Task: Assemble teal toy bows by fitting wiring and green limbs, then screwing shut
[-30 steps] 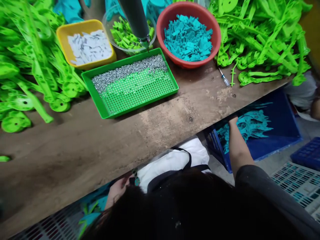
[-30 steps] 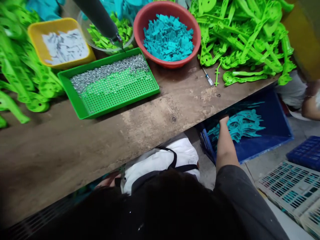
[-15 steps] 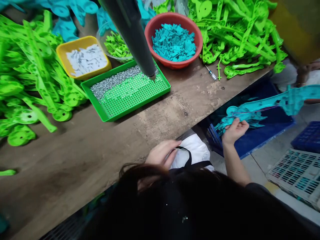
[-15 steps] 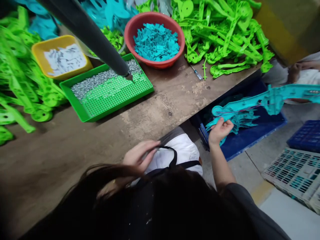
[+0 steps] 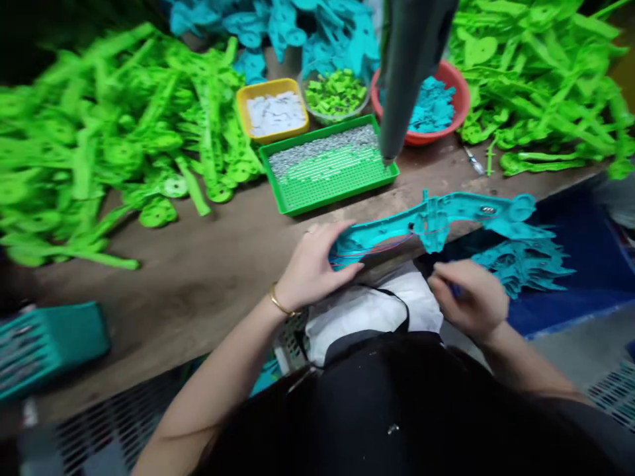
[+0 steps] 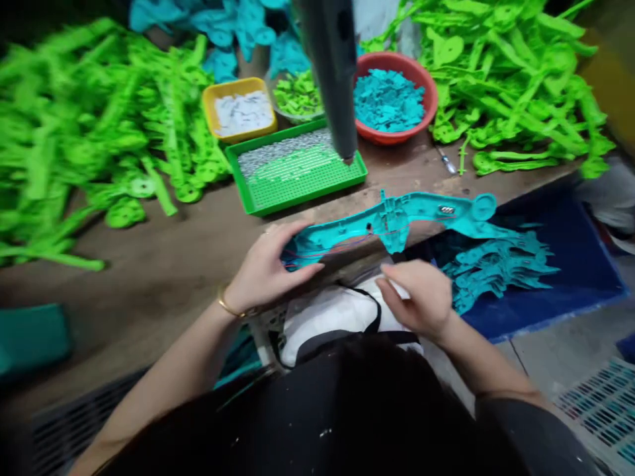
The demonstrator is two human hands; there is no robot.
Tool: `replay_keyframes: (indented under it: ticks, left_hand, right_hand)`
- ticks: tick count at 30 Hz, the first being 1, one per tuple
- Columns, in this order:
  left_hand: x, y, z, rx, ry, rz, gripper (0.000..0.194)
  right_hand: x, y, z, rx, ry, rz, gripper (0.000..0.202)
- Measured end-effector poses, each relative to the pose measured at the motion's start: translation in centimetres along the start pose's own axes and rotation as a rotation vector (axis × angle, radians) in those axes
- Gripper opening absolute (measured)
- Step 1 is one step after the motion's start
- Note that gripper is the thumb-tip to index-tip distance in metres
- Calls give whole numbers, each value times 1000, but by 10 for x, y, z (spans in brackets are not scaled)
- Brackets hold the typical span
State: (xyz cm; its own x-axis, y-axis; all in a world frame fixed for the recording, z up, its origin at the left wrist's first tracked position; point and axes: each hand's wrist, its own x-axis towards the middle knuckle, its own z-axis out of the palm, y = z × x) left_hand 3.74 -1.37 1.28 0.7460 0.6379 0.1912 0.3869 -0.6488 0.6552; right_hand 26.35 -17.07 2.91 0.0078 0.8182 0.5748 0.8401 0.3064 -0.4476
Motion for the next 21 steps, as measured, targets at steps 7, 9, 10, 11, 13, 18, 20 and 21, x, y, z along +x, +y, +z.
replay_keyframes:
  ticks: [7,9,10,11,13,18,20,21]
  left_hand:
    - [-68,-36,-33,61,-58,-268,61]
    - [-82,-46,-34,47,-47,-330,63]
    - [-87,-50,-33,38,-43,-354,63]
    - [-92,-55,-33,28,-41,-373,64]
    - [-98,-63,-33,23,-23,-394,64]
    - [-115,-74,-37,59,162,-383,75]
    - [-128,-74,-41,79,262,-437,73]
    - [-135,-74,-43,90,312,-477,69]
  right_hand:
    - [57,-1,67,-368,-348,-375,24]
    - [61,-7,89,-341,-390,-387,18]
    - [62,-10,97,-317,-414,-387,17]
    - [64,-13,103,-280,-434,-388,17]
    - [68,-14,109,-170,-434,-391,18]
    - [74,3,110,64,-220,-272,25]
    - [73,12,111,123,-145,-205,29]
    - [71,16,111,150,-127,-166,30]
